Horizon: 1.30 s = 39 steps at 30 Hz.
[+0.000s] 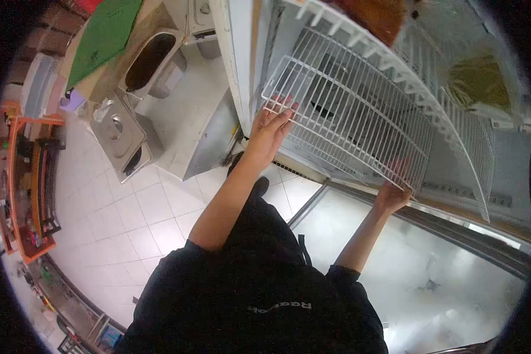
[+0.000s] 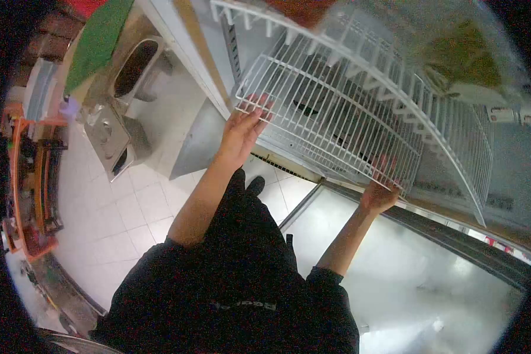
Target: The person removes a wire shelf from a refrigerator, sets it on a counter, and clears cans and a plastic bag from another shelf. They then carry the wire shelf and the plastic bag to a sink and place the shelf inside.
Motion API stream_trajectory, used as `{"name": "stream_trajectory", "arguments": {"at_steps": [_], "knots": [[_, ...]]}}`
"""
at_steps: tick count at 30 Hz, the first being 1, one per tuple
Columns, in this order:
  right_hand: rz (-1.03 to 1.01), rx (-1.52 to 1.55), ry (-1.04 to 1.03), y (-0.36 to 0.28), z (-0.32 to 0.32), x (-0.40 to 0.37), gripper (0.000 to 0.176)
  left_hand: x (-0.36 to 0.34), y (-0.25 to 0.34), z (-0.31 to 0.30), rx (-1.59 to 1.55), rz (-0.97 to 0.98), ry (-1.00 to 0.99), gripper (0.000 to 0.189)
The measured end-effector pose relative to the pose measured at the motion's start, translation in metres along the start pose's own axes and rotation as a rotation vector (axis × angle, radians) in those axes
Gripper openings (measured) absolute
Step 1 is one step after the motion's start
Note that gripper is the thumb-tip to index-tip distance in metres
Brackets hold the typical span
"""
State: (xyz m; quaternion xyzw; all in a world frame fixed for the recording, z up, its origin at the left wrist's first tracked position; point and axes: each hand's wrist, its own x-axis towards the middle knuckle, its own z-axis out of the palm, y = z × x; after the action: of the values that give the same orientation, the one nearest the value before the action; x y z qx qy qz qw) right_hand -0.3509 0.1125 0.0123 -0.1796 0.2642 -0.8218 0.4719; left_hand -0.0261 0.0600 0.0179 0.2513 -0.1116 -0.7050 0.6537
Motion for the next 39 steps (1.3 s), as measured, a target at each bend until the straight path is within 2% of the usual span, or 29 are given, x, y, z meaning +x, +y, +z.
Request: {"name": "stream_trajectory", "arguments": {"at_steps": [1, 2, 6, 9, 10, 13, 16, 19, 22, 26, 29, 32, 39], "knots": [[0.01, -0.016, 0.011, -0.001, 0.004, -0.002, 0.074, 0.0, 0.0, -0.002, -0.001, -0.006, 0.0, 0.041], [0.011, -0.062, -0.061, -0.002, -0.003, -0.001, 0.077, 0.0, -0.002, -0.004, 0.006, -0.008, -0.006, 0.042], [0.048, -0.038, -0.07, 0.0, -0.002, 0.0, 0.072, 0.002, -0.005, -0.01, 0.021, 0.012, -0.018, 0.042], [0.005, -0.137, 0.049, 0.0, -0.005, -0.001, 0.067, 0.001, -0.007, -0.011, 0.042, 0.019, -0.01, 0.04], [0.012, -0.149, 0.02, -0.001, -0.011, -0.003, 0.06, 0.002, -0.008, -0.012, 0.051, 0.02, -0.006, 0.04], [0.167, 0.069, -0.082, -0.009, -0.03, 0.004, 0.066, 0.004, -0.01, -0.019, 0.071, 0.05, -0.044, 0.039], [0.056, -0.059, 0.077, -0.004, -0.023, 0.0, 0.063, 0.004, -0.011, -0.02, 0.085, 0.035, -0.025, 0.042], [0.071, -0.077, -0.032, -0.007, -0.033, 0.005, 0.06, 0.005, -0.013, -0.022, 0.102, 0.061, -0.027, 0.044], [0.068, -0.018, 0.049, -0.007, -0.033, 0.005, 0.058, 0.005, -0.013, -0.023, 0.102, 0.07, -0.03, 0.045], [0.107, -0.111, 0.002, -0.009, -0.033, 0.002, 0.037, 0.004, -0.014, -0.022, 0.1, 0.055, 0.004, 0.047], [0.124, -0.149, -0.017, -0.016, -0.049, 0.003, 0.037, 0.005, -0.014, -0.022, 0.164, 0.064, 0.016, 0.047], [0.101, -0.142, 0.061, -0.016, -0.046, 0.003, 0.05, 0.005, -0.008, -0.018, 0.221, 0.051, 0.036, 0.045], [0.016, -0.243, 0.117, -0.012, -0.035, 0.0, 0.046, 0.004, -0.007, -0.018, 0.263, 0.052, 0.059, 0.044]]}}
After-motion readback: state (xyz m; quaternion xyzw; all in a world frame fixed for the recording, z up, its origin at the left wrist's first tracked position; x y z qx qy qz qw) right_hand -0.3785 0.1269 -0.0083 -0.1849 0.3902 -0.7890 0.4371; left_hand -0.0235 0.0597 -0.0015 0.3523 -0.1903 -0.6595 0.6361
